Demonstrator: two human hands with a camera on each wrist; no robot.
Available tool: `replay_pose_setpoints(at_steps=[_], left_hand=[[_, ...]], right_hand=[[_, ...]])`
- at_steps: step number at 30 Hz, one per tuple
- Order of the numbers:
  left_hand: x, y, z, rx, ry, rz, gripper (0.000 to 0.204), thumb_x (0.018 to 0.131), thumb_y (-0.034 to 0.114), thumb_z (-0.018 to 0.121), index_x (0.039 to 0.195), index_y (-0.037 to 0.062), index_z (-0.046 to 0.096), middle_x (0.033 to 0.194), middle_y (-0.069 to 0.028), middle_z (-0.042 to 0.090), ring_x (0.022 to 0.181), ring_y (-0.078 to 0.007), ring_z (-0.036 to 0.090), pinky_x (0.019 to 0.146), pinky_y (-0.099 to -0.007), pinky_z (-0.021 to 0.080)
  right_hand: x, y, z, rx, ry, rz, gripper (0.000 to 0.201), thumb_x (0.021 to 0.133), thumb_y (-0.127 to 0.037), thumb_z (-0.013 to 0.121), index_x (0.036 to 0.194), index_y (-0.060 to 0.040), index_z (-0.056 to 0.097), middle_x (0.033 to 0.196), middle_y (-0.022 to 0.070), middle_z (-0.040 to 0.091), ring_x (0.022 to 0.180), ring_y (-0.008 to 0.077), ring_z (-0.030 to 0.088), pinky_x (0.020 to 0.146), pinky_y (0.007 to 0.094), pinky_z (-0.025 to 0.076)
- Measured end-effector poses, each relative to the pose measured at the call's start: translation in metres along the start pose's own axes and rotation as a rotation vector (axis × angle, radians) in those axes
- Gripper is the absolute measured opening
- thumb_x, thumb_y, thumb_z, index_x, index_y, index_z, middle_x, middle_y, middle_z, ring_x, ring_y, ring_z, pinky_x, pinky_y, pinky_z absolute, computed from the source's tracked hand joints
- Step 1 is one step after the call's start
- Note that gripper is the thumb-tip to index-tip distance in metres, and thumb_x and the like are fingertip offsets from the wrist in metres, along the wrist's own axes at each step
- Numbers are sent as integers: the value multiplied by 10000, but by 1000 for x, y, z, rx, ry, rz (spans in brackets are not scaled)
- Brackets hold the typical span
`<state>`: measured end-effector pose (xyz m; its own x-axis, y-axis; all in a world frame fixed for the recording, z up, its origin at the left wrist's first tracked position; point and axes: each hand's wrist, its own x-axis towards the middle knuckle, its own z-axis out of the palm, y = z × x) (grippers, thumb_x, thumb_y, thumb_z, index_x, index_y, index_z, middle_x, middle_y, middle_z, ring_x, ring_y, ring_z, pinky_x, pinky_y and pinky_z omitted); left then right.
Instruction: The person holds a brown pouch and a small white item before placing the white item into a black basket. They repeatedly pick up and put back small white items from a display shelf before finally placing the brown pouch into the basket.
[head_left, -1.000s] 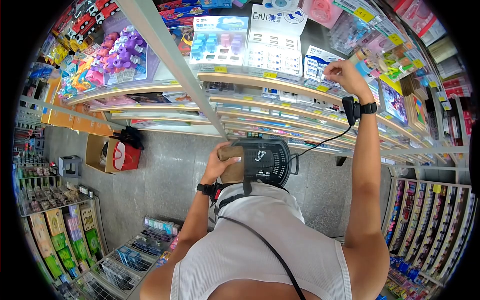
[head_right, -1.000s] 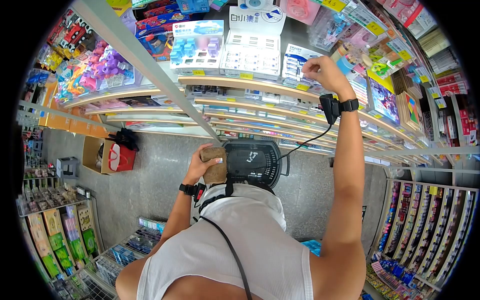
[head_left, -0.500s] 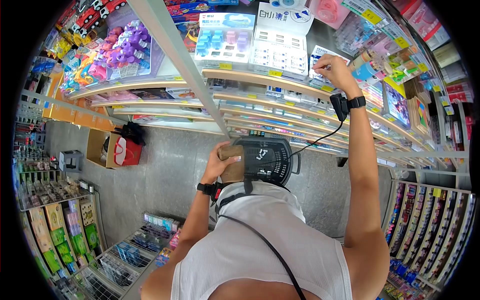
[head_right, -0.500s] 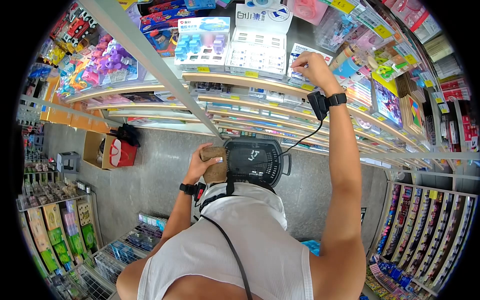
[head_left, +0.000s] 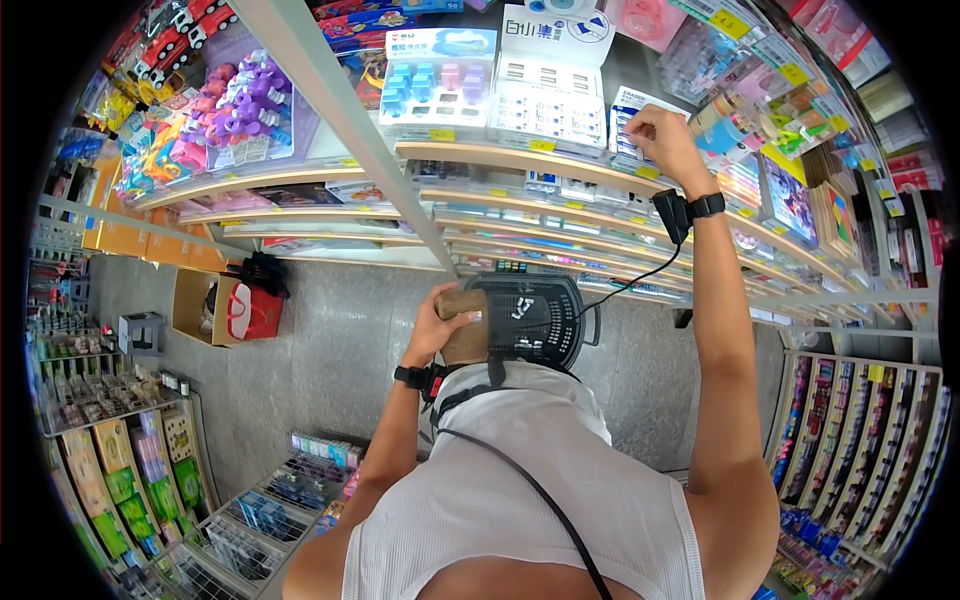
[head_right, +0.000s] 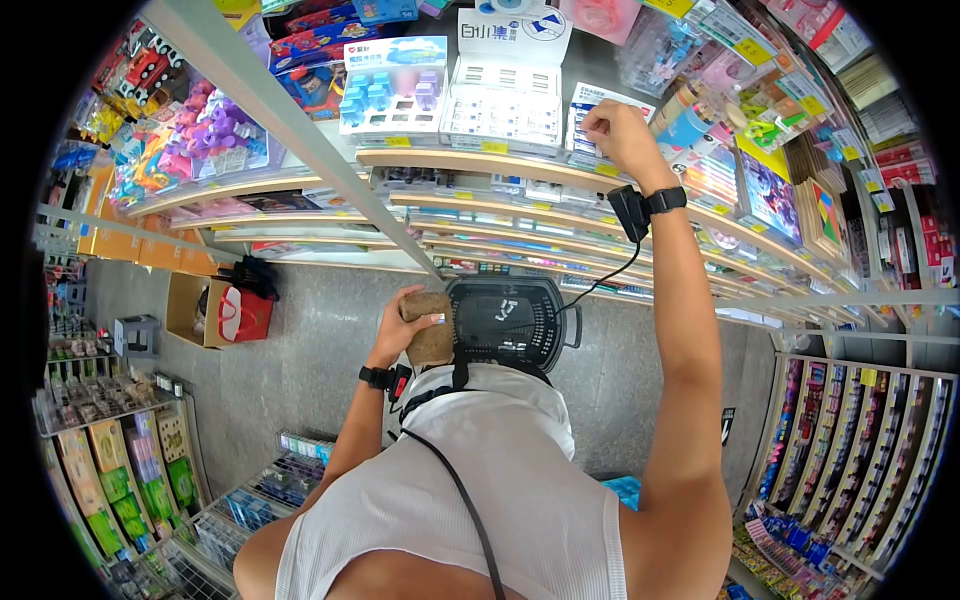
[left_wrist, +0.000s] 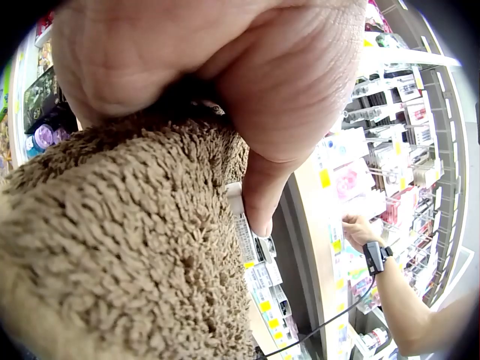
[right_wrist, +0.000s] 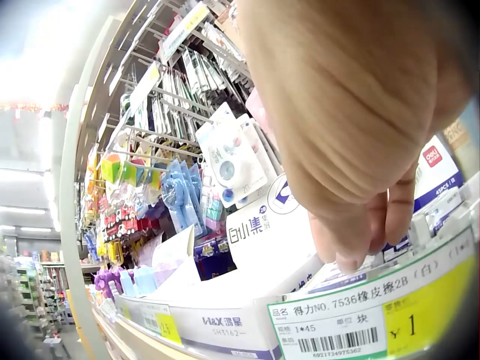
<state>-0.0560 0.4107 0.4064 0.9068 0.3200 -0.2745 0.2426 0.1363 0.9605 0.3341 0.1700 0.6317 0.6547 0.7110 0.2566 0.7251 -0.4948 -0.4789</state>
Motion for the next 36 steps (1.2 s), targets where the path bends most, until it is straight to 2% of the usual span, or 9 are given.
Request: replay_pose_setpoints(at_steps=[7, 9, 16, 18, 19, 21, 24, 31, 36], left_hand=[[5, -1, 3, 34, -25, 44, 635, 806, 50, 857, 1361, 7, 552, 1168, -127, 713, 1076, -192, 679, 964, -337, 547], [6, 0, 4, 36, -26, 39, 634, 807, 47, 856, 1362, 7, 552, 1169, -127, 713, 1077, -191, 679, 963, -337, 548], [7, 1, 9, 12, -38, 2, 672, 769, 56, 885, 1349, -2, 551, 1193, -129, 681, 1100, -202, 651, 960, -332, 534], [9, 1, 10, 24, -46, 2, 672, 770, 54, 884, 1350, -1, 550, 1193, -129, 681, 1100, -201, 650, 960, -333, 533], [9, 3, 11, 31, -51, 3, 672, 770, 53, 884, 1350, -1, 548, 1194, -128, 681, 1100, -200, 649, 960, -334, 533], [9, 7, 13, 18, -60, -9, 672, 770, 51, 883, 1350, -1, 547, 1196, -128, 681, 1100, -199, 649, 960, -334, 533], [9, 12, 13, 7, -62, -13, 673, 770, 48, 882, 1351, -1, 545, 1192, -127, 683, 1096, -196, 650, 958, -333, 534], [7, 9, 12, 26, -47, 19, 675, 770, 51, 883, 1353, -1, 546, 1154, -117, 699, 1074, -188, 659, 950, -330, 537], [5, 9, 12, 67, -31, 33, 637, 795, 62, 871, 1353, 21, 566, 1169, -122, 705, 1074, -195, 671, 953, -346, 550]], right_hand=[[-19, 9, -25, 36, 79, -37, 146, 885, 0, 698, 1026, 35, 723, 928, 126, 714, 781, 197, 663, 734, 315, 523], [-27, 8, -35, -29, -5, 54, 169, 896, 8, 679, 1060, 30, 717, 963, 139, 726, 829, 225, 680, 760, 336, 529], [-36, 4, -35, -66, 18, 8, 206, 882, 21, 668, 1082, 18, 716, 983, 140, 748, 851, 256, 689, 776, 362, 540], [-30, 9, -33, -132, -13, 9, 185, 863, -3, 678, 1041, 19, 723, 921, 182, 741, 848, 299, 714, 773, 397, 548], [-28, 12, -32, -131, -10, 14, 185, 863, -3, 678, 1041, 19, 723, 921, 182, 741, 848, 299, 714, 773, 397, 548], [-23, 16, -30, -153, -204, 80, 191, 885, -27, 685, 1068, 11, 725, 984, 137, 750, 870, 245, 695, 800, 364, 544], [-19, 9, -36, -91, -285, 100, 165, 909, -34, 666, 1055, 18, 724, 989, 150, 747, 887, 258, 697, 813, 368, 545], [-14, 26, -28, -69, -288, 67, 165, 941, -36, 630, 1067, 25, 717, 1037, 169, 738, 948, 290, 698, 841, 371, 540], [-13, 25, -28, -38, -324, 91, 144, 928, -5, 628, 1052, 19, 699, 988, 127, 712, 916, 230, 675, 840, 338, 531]])
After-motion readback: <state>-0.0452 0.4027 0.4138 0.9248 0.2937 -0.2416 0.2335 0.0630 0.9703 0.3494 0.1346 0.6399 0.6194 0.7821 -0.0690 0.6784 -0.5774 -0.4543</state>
